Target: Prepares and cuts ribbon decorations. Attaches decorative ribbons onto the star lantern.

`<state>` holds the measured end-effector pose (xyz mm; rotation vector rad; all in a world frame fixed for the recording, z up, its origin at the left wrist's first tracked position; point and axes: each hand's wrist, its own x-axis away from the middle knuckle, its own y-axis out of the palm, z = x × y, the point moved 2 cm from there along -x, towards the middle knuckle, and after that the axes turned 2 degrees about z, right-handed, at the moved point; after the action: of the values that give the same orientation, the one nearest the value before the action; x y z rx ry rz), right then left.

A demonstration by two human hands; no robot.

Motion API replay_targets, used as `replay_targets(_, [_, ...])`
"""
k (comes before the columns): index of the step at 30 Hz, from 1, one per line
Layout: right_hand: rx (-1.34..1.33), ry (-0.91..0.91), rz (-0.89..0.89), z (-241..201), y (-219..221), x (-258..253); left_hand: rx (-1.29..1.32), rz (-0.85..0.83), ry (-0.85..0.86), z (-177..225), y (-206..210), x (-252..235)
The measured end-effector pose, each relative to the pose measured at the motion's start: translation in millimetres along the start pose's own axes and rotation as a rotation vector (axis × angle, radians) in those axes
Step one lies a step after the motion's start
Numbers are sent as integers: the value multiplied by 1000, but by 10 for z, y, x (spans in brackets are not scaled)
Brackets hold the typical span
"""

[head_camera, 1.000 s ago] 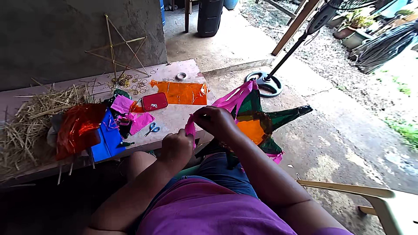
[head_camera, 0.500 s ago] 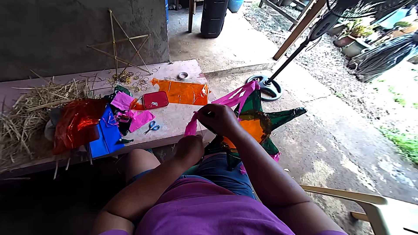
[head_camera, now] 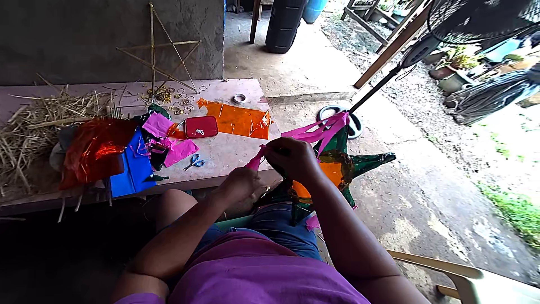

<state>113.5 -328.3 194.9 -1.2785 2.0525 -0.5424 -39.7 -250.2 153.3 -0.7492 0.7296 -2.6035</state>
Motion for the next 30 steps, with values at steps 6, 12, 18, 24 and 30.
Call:
replay_targets(6, [-65,-90,6,-71,-80,157,-112,203,50,-120,-772,207])
replay_targets(12, [-95,-162,7,-101,-29,246,524,-137,481,21,-580,-246])
replay_targets(18, [-170,-167,18,-75,-79,278,789,-731,561,-104,-318,-564])
replay_targets(24, [-154,-184,30,-40,-61,245,878,-636,520,-179,-121,-489])
replay_targets(30, [-163,-183,13,-54,-26,251,737,-593,458,-131,-296,-528])
